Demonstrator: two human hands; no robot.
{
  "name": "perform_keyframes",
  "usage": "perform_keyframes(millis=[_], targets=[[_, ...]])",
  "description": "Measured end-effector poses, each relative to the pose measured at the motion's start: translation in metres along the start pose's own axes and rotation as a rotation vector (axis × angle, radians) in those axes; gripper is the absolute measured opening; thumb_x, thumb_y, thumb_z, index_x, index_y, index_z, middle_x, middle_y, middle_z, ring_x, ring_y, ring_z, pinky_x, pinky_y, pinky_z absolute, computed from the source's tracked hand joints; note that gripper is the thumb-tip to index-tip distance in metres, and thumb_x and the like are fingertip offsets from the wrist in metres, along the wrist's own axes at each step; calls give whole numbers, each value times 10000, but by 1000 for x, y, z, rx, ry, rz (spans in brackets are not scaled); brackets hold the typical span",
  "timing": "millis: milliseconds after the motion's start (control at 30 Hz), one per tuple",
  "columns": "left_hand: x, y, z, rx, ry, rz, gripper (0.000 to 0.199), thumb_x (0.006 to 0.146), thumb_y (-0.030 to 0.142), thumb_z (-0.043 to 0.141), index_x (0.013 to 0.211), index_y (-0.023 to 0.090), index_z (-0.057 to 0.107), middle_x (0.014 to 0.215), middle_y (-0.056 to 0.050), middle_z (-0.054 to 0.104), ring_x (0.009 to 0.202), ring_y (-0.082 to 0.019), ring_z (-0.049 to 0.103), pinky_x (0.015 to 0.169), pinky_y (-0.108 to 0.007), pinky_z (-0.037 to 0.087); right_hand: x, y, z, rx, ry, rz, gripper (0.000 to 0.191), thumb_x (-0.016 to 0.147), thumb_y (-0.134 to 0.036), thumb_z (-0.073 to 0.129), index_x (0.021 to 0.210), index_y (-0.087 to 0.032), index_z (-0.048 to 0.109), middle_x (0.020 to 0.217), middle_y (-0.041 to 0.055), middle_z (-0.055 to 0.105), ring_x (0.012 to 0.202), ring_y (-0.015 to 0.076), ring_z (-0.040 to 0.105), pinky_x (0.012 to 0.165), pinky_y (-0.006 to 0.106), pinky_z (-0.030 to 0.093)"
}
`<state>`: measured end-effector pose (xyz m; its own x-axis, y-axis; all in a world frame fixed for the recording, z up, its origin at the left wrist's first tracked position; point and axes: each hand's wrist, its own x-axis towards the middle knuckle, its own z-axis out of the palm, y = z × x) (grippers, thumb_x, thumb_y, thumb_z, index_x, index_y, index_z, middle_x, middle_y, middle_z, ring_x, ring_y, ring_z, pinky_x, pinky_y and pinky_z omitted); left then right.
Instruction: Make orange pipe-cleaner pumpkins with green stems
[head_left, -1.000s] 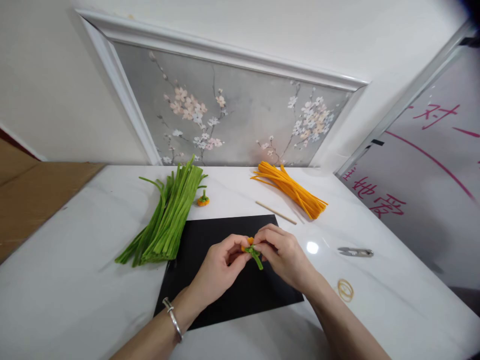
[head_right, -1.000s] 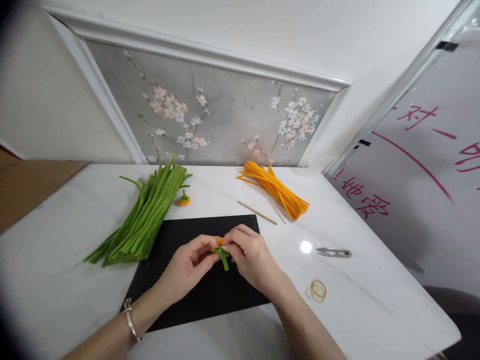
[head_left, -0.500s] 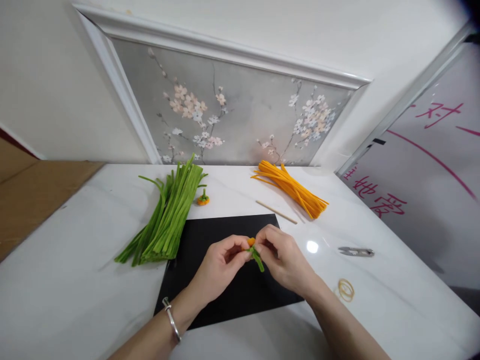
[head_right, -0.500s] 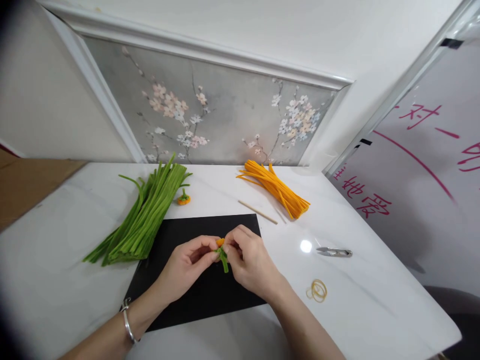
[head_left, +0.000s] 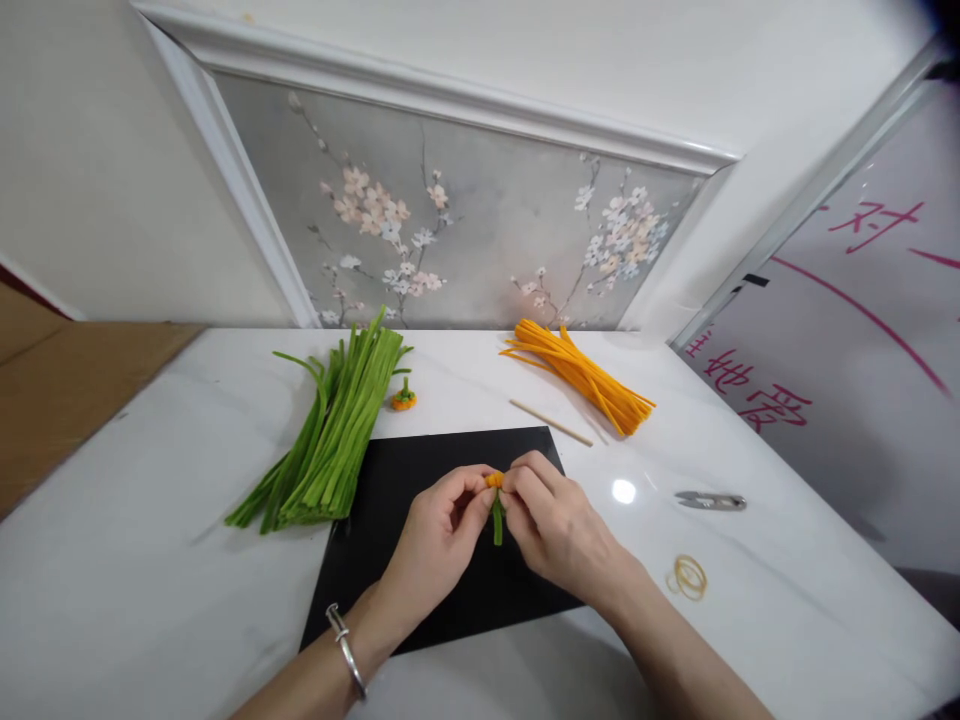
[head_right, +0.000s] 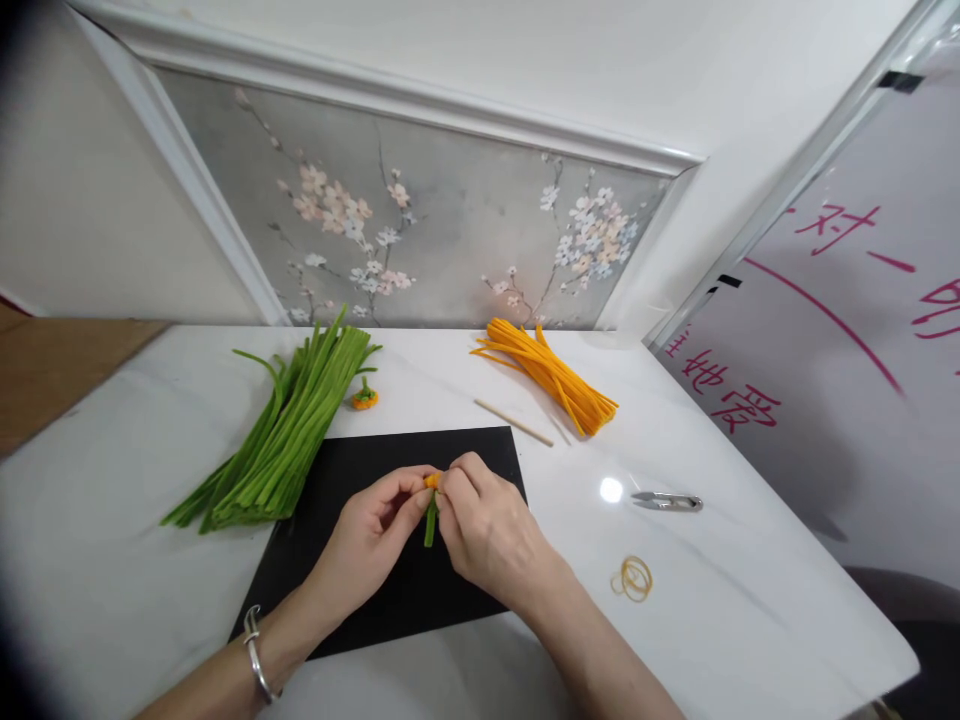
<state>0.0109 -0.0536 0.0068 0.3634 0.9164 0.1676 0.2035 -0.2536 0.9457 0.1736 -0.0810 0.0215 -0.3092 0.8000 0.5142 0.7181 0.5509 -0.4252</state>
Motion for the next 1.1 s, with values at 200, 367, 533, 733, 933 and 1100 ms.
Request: perform_keyframes(millis=[200, 367, 533, 733, 933, 1100], targets=[[-4, 4, 3, 57, 48, 60, 162, 898, 224, 500, 777, 200, 605, 1058, -63, 675, 936, -202, 635, 826, -294, 497, 0, -6, 14, -145, 93, -5, 171, 921, -128, 385, 799, -186, 491, 796, 69, 526, 667, 168, 525, 560, 271, 483], [-5, 6, 3, -129, 36, -80, 229, 937, 322, 448, 902, 199, 638, 1054, -63, 684, 962, -211, 639, 871, -332, 518, 2, -4, 6, 111, 107, 87, 146, 908, -122, 429, 802, -197, 496, 819, 47, 540, 706, 149, 549, 624, 266, 497], [-5, 7, 0, -254, -69, -99, 216, 925, 334, 488, 900, 174, 630, 941, -49, 690, 838, -182, 648, 786, -302, 551, 3, -2, -5, 249, 87, 158, 140, 898, -127, 479, 782, -198, 513, 780, 20, 535, 673, 131, 536, 588, 249, 473], [-1, 7, -2, -182, -58, -4, 144, 904, 236, 510, 909, 166, 635, 890, -43, 698, 764, -153, 646, 712, -254, 532, 3, 0, -12, 368, -1, 192, 219, 954, -124, 377, 842, -181, 556, 865, 42, 555, 676, 109, 563, 634, 238, 502], [-1, 6, -4, -71, -22, 32, 154, 914, 242, 498, 943, 180, 636, 820, -16, 661, 729, -140, 624, 678, -239, 513, 2, -5, -17, 452, 13, 266, 52, 885, -151, 546, 919, -187, 562, 865, 27, 588, 719, 120, 589, 627, 218, 506], [-2, 4, -3, -64, -5, 54, 137, 924, 235, 489, 900, 181, 613, 828, -12, 645, 732, -132, 614, 692, -239, 505, 2, -7, -16, 328, 75, 158, 122, 877, -85, 513, 851, -184, 578, 823, 18, 596, 724, 116, 572, 667, 226, 477]])
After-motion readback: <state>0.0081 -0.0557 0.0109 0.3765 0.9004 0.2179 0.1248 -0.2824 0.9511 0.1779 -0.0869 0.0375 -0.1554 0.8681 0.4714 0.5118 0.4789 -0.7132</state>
